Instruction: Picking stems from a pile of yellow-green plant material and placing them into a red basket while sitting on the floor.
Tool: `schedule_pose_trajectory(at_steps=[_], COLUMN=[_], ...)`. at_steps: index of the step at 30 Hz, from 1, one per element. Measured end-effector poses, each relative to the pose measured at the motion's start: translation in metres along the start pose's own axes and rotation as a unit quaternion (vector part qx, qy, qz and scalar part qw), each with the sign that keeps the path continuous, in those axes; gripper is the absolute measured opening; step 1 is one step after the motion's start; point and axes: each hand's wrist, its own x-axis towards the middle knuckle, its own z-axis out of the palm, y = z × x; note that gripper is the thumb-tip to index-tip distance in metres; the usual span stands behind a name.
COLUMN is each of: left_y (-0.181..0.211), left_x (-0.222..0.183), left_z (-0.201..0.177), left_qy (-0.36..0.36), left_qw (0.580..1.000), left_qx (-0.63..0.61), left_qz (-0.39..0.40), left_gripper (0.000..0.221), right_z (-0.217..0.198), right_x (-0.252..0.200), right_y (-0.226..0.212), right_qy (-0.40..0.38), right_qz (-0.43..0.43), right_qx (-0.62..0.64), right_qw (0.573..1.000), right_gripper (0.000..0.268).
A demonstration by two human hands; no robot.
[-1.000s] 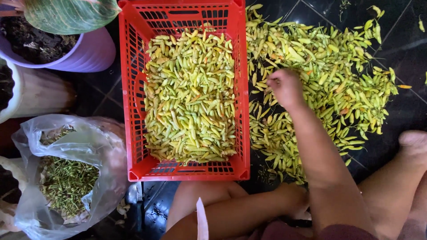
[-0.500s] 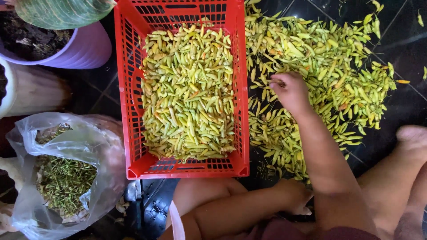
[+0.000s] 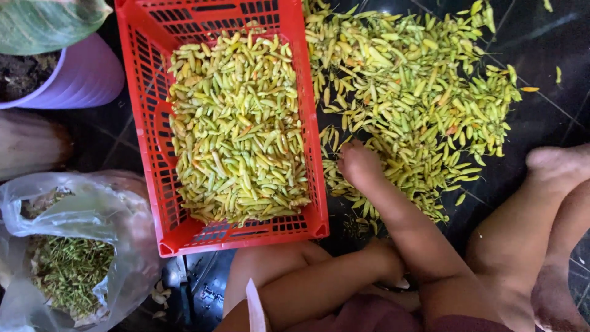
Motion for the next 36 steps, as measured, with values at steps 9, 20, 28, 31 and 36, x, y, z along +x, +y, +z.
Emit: schedule_pose_trajectory(at_steps=[9, 20, 28, 31, 36], left_y=[0.003, -0.005, -0.007, -0.004, -0.001], left_x=[0.002, 0.007, 0.013, 0.011, 0.000], left_z=[0.002, 0.004, 0.013, 0.011, -0.002], left_qy=[-0.022, -0.008, -0.021, -0.009, 0.002], left_qw=[0.999, 1.000, 1.000, 1.000, 0.999], left_qx=[-0.003, 0.011, -0.009, -0.006, -0.035], left_qz=[-0.029, -0.004, -0.009, -0.007, -0.003], left_gripper=[0.064, 0.077, 0.069, 0.067, 0.066], right_z=[-0.071, -0.085, -0.151, -0.143, -0.088], right_x=[-0.043, -0.016, -0.054, -0.047, 0.009], right_y=[0.070, 0.025, 0.021, 0.026, 0.027], right_qy=[0.015, -0.103, -0.010, 0.015, 0.012], right_qz=[0.127, 0.201, 0.320, 0.268, 0.172], right_qx=[0.702, -0.087, 0.418, 0.408, 0.180], right_qw=[0.700, 0.970, 0.850, 0.873, 0.968], right_gripper=[0.016, 0.034, 0.020, 0.021, 0.012])
